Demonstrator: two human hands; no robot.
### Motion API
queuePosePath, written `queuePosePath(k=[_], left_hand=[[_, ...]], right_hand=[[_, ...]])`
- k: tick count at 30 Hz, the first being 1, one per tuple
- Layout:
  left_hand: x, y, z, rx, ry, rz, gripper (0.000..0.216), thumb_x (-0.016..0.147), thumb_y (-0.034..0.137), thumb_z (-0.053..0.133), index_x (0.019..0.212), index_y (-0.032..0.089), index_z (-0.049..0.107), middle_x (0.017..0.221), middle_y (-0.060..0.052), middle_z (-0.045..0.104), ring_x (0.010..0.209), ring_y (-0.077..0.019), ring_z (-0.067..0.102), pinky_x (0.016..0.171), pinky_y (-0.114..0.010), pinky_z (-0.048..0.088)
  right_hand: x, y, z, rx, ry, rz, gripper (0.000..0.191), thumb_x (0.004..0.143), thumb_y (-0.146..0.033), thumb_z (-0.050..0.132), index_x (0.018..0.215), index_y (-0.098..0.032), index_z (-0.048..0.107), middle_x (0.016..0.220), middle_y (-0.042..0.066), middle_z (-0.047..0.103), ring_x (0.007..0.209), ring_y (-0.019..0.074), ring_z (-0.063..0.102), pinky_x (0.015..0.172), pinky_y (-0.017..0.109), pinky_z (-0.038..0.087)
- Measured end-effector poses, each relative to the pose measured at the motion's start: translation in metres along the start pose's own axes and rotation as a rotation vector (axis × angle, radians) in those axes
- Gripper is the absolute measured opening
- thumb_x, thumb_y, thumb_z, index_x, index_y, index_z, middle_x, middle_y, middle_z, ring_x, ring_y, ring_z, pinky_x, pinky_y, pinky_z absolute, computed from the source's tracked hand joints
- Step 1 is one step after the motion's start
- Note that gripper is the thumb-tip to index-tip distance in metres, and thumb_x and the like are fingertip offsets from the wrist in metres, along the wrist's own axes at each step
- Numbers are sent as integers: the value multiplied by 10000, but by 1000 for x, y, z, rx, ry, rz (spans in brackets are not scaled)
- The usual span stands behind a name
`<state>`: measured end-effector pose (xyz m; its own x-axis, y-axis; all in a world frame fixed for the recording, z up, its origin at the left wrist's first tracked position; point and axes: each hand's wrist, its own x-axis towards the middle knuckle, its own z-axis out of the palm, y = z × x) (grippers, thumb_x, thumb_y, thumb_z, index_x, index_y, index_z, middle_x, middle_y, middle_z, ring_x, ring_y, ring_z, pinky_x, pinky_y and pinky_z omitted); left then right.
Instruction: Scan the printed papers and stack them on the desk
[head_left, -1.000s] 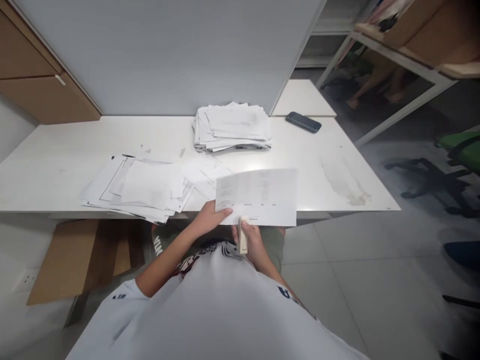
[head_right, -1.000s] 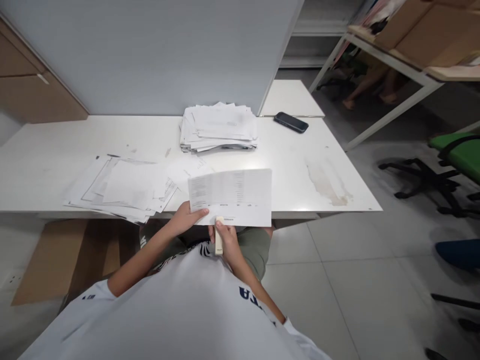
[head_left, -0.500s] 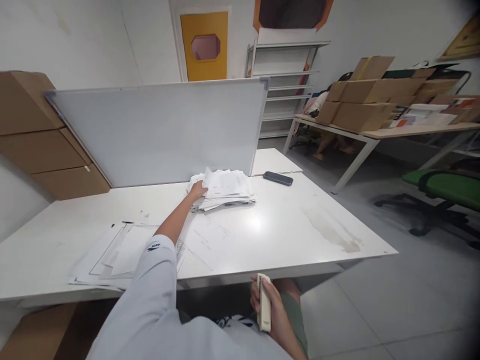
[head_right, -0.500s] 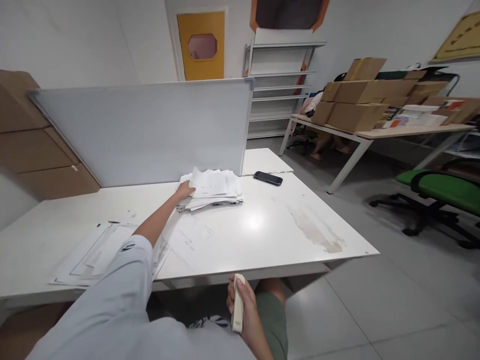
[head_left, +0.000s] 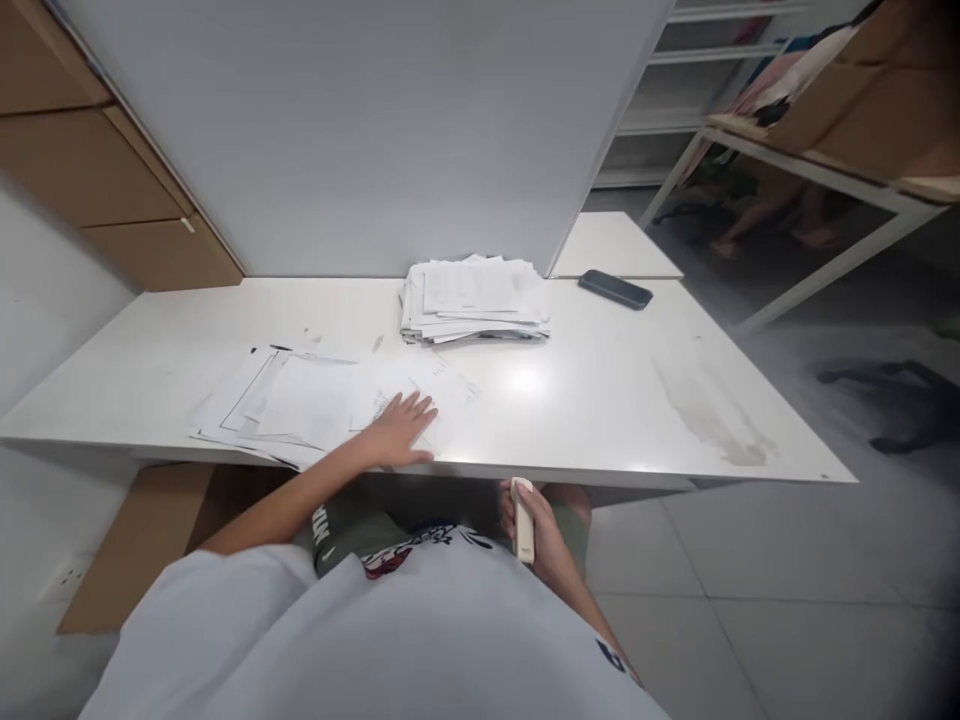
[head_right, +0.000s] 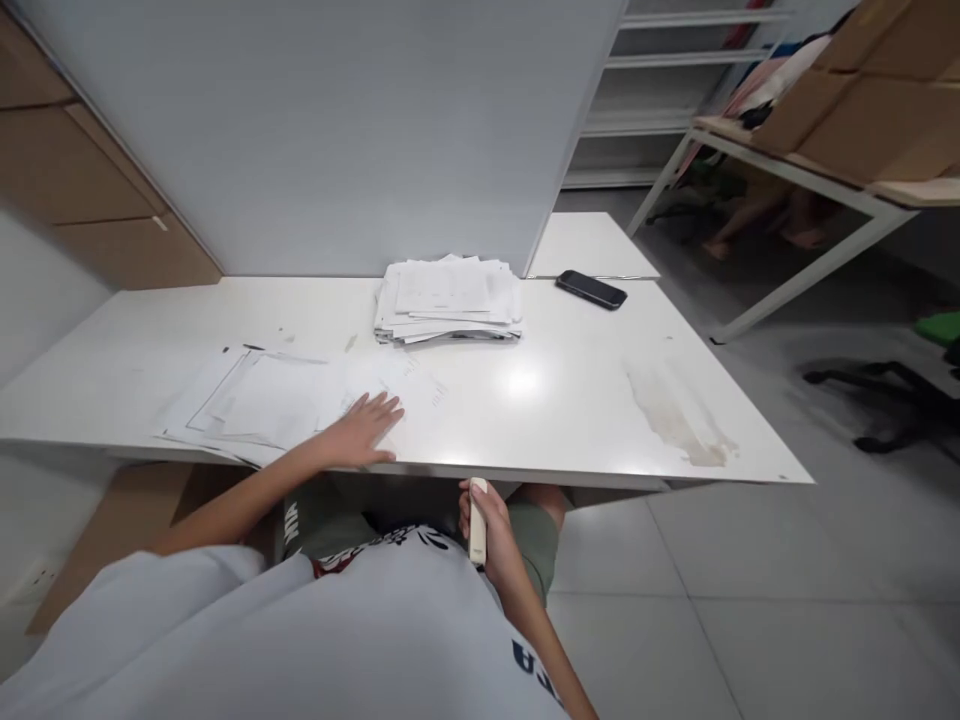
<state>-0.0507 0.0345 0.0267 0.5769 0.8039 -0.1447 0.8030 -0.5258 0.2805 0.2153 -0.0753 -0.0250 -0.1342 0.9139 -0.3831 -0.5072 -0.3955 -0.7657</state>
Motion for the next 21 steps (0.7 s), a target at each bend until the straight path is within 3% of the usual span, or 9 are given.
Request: queuePosePath(k=[2,4,6,10,13,17,21], left_hand=[[-38,16,26,134,49,54,660,903,334,543,1496,160,312,1585,-134,268,1480,-327,172,1179,-519,165],[-60,27,41,203,160,101,536,919,131,439,1452,172,399,1529,-94,398,1441,-270,298,1161,-451,249],[-67,34,47,229,288,115,492,904,36,383,1356,173,519,1410,-68,550,1350,-229,442,1097,-399,350],[-57,45,53,245,496,96,383,928,48,401,1233,156,606,1229,-63,680,1170,-190,597,909,-343,479],[-45,54,60,273,538,110,337,940,86,433,1222,135,612,1208,-81,688,1114,-197,626,843,-335,504],[-27,64,70,272,495,153,476,902,35,422,1342,173,537,1408,-86,550,1321,-228,488,1029,-404,447],[-8,74,79,236,465,168,494,899,16,400,1357,151,525,1437,-107,516,1409,-255,378,1147,-458,345]], right_hand=[[2,4,13,-72,-38,6,423,692,-569,732,872,-201,628,568,-53,500,389,80,405,358,205,291],[3,6,27,-159,-62,2,446,694,-569,729,935,-211,615,618,-38,564,383,83,403,349,213,283],[2,5,37,-244,-67,-14,470,693,-550,739,999,-221,601,698,-16,625,399,84,409,356,221,299],[-5,-8,38,-364,-17,-64,482,715,-508,740,1078,-229,589,752,-7,644,478,106,470,407,230,364],[-11,-17,27,-351,47,-87,446,729,-501,728,1060,-244,575,708,-32,617,459,103,462,405,228,369],[-19,-19,15,-326,-32,122,378,731,-532,705,900,-210,602,605,-31,591,372,88,416,348,220,281],[-21,-11,15,-225,-149,279,390,736,-563,674,802,-184,615,551,-17,580,329,73,381,328,216,225]])
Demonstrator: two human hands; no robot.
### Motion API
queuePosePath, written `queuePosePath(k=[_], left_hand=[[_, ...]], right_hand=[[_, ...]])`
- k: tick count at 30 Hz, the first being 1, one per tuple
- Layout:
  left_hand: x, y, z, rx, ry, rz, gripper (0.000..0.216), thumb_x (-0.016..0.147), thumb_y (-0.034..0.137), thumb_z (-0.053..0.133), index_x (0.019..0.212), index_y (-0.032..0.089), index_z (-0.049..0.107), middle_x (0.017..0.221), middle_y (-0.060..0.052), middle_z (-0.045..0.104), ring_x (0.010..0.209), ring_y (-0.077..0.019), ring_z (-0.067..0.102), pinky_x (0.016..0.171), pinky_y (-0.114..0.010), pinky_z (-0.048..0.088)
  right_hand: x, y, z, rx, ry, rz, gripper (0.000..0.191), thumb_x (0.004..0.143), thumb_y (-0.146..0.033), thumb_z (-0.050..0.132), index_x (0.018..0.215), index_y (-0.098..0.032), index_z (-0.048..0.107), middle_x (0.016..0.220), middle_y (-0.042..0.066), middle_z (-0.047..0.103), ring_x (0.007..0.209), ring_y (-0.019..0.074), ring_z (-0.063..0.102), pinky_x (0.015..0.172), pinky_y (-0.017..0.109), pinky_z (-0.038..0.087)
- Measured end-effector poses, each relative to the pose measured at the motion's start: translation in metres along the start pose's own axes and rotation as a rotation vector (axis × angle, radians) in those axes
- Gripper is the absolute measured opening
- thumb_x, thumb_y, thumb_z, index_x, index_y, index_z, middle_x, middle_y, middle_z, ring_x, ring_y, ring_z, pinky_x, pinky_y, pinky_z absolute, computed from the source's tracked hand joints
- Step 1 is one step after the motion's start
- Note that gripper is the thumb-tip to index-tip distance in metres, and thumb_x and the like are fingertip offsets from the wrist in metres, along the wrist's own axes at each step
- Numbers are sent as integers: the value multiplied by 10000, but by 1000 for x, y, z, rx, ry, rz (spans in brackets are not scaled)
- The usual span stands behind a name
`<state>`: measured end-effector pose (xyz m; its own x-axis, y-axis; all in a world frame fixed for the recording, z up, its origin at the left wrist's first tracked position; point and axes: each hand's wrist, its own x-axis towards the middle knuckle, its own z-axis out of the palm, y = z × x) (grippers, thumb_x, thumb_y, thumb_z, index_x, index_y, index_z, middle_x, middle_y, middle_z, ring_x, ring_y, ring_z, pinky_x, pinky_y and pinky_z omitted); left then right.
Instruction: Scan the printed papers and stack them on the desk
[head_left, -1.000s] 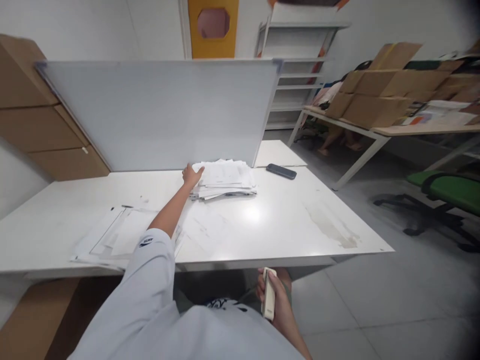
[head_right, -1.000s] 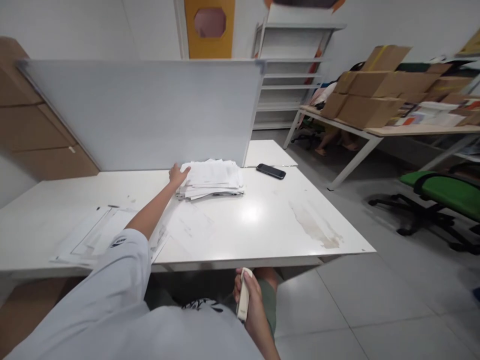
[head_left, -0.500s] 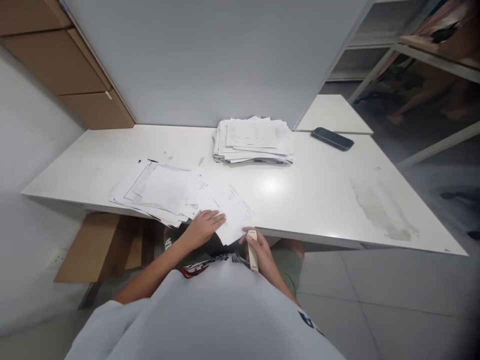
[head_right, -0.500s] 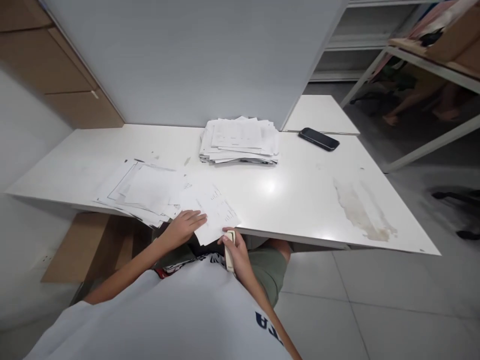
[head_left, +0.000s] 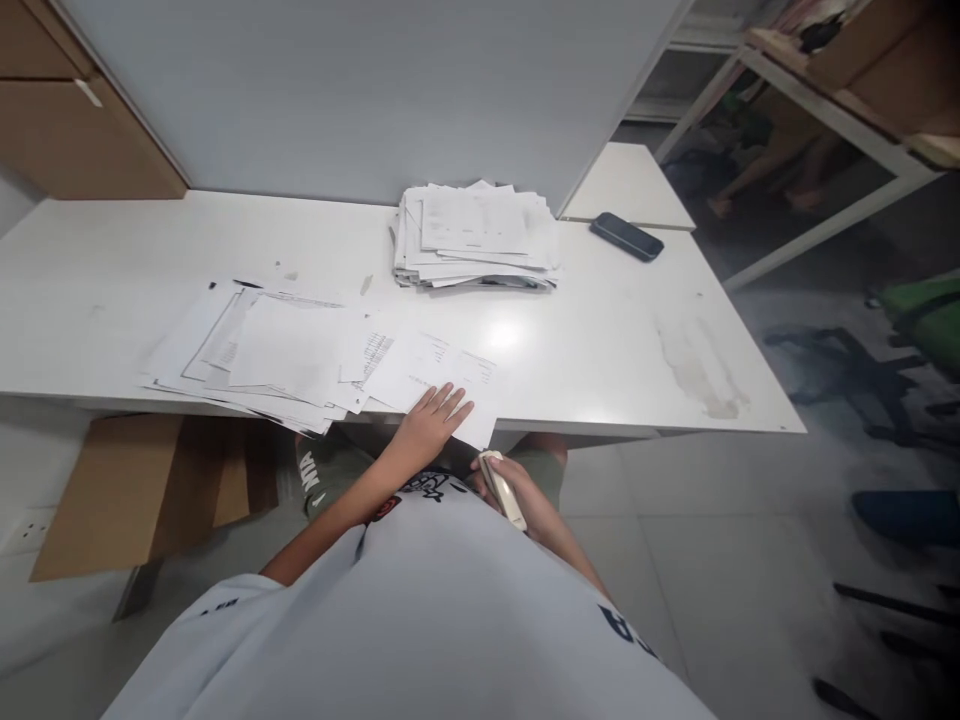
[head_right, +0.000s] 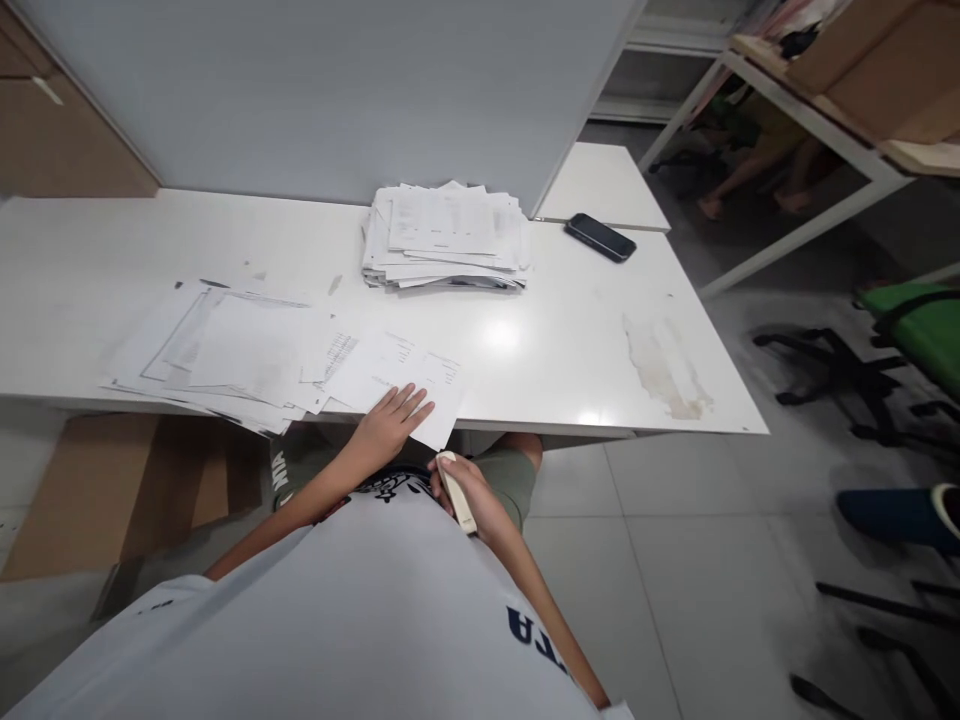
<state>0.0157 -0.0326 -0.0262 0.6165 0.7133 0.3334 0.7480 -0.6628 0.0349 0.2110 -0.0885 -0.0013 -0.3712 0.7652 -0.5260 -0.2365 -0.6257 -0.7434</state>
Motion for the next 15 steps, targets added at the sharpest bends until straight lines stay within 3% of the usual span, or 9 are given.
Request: queuePosePath(k=[7,11,15], left_hand=[[11,16,9,-27,-37,-76,450,940,93,401,1376,135,507,1429,-145,517,1407,-280,378,1163,-501,323],[12,18,9,-12,-52,-119,449,941,146,425,1383,144,507,1442,-146,501,1411,-310,364,1169,-565,275],[16,21,8,13,-112,-131,517,933,174,427,1450,150,428,1519,-136,392,1444,-326,289,1174,-575,245]], right_hand=[[13,5,7,302,7,-28,368,757,-550,651,822,-187,646,554,-36,548,332,66,363,347,219,305],[16,7,10,330,-7,-53,360,759,-544,653,812,-188,643,554,-35,553,328,66,364,348,218,308],[18,12,14,307,26,-108,353,762,-538,650,812,-189,637,547,-31,561,334,70,372,342,217,284]])
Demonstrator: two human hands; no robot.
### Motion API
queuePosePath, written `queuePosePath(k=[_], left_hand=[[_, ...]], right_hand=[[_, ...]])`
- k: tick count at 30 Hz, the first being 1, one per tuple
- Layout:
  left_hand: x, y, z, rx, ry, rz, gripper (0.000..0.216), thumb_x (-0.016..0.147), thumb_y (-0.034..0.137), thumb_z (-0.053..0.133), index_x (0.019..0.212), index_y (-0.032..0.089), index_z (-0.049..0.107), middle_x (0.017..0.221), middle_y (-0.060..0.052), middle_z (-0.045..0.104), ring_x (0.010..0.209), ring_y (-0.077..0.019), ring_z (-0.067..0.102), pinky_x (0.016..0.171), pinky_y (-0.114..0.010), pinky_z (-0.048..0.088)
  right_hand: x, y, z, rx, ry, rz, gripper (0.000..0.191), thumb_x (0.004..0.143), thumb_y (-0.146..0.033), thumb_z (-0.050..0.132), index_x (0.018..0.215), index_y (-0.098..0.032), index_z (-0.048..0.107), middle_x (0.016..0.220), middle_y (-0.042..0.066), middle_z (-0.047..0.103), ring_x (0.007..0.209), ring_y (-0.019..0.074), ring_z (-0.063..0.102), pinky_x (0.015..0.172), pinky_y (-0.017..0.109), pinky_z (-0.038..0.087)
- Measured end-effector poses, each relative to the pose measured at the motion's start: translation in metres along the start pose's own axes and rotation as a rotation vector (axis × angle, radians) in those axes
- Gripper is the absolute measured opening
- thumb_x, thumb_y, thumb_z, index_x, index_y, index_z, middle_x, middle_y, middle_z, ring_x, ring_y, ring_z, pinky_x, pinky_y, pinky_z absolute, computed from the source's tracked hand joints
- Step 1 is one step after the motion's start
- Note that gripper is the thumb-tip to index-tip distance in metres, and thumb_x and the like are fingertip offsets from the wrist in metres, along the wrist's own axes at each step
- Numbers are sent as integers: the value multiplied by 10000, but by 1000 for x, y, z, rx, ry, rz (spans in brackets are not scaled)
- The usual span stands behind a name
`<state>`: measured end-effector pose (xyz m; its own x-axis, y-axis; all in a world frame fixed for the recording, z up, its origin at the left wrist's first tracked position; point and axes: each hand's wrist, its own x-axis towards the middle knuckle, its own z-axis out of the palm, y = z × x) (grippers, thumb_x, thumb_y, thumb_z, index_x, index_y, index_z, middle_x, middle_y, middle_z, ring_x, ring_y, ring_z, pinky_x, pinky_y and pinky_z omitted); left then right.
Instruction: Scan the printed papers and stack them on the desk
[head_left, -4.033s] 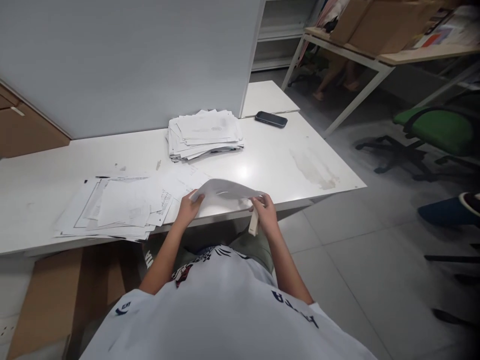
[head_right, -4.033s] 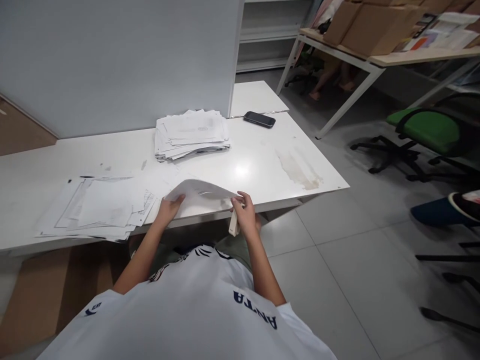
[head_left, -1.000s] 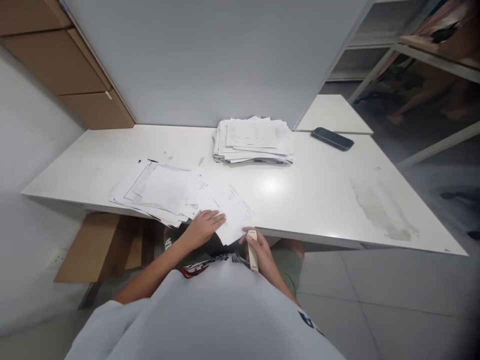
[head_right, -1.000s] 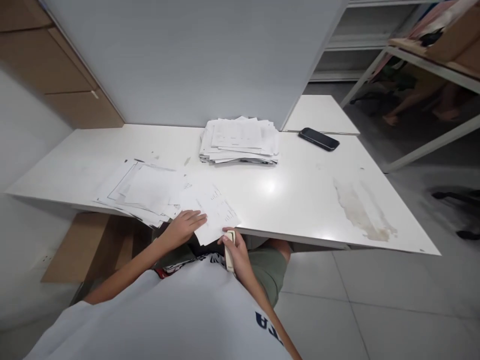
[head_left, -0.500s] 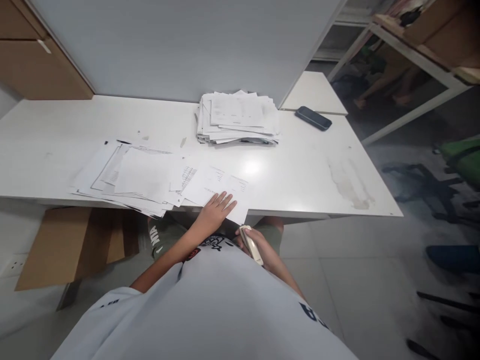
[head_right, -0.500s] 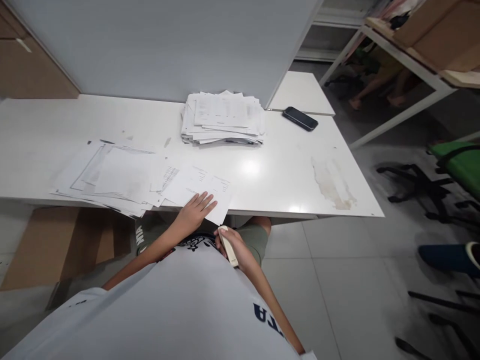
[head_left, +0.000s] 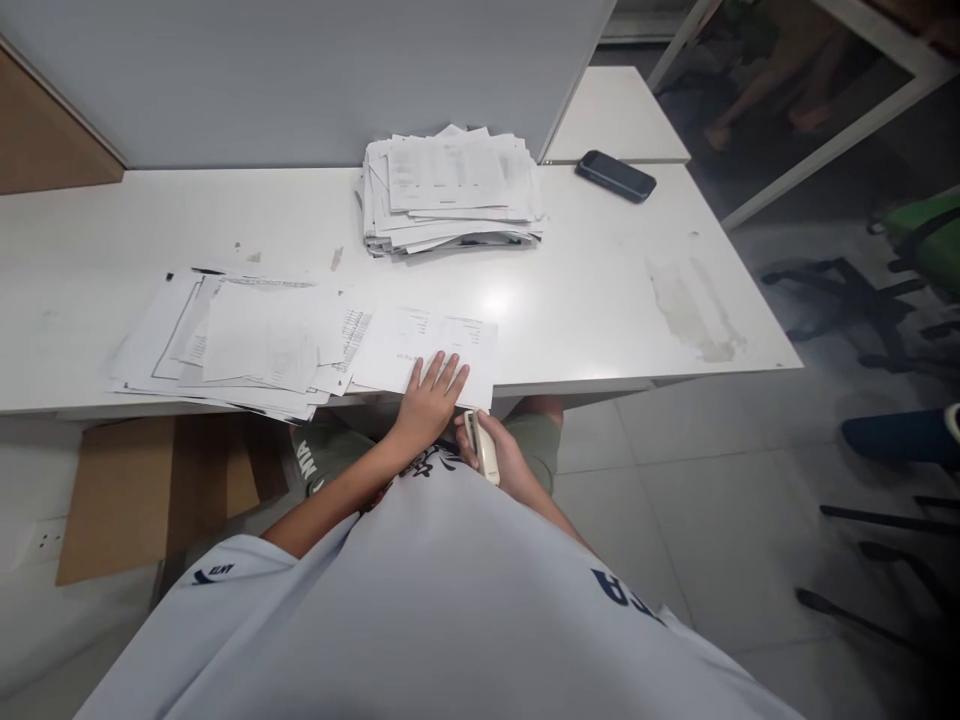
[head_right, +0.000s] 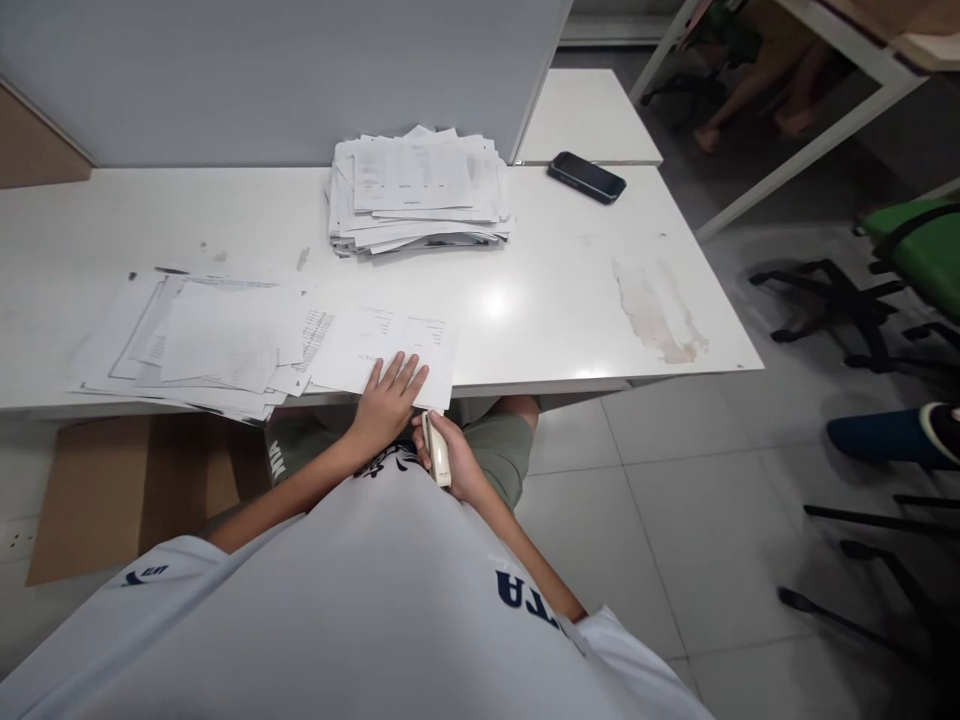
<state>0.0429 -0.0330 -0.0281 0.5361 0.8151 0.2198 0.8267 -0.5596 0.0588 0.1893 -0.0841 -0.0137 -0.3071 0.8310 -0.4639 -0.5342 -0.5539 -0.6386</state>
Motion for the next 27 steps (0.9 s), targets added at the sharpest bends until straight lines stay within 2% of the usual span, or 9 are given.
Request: queuePosePath(k=[6,9,13,20,27], left_hand=[[2,10,-2,13,-82,-11,621,888,148,443,1500,153,338,1565,-92,307,1460,-345,240,1167,-601,224],[1,13,1,-6,-57,-27,602,909,170,429,1503,148,331,1563,-93,310,1459,-342,244,1160,-594,237],[-1,13,7,-46,-10,-23,574,940,200,408,1508,174,329,1548,-99,343,1458,-326,259,1162,-579,235],[-3,12,13,-55,13,-25,546,960,223,389,1503,185,341,1541,-94,358,1459,-314,261,1169,-577,220],[-3,13,22,-36,25,-24,581,969,222,417,1529,282,273,1553,-77,342,1451,-340,269,1147,-609,248]], right_hand=[[6,7,-1,36,31,18,364,755,-552,652,823,-196,621,547,-42,549,335,75,358,353,229,304],[10,9,1,32,73,-45,370,747,-569,655,731,-205,589,541,-41,537,354,78,373,378,231,320],[15,10,6,-111,125,-141,453,793,-604,591,574,-213,529,467,-25,478,398,104,416,401,237,314],[18,11,11,-141,180,-254,438,763,-624,630,600,-230,527,473,-29,478,403,109,398,411,249,335],[14,10,10,-121,197,-206,433,776,-612,612,586,-230,537,446,-18,474,441,140,487,392,249,312]])
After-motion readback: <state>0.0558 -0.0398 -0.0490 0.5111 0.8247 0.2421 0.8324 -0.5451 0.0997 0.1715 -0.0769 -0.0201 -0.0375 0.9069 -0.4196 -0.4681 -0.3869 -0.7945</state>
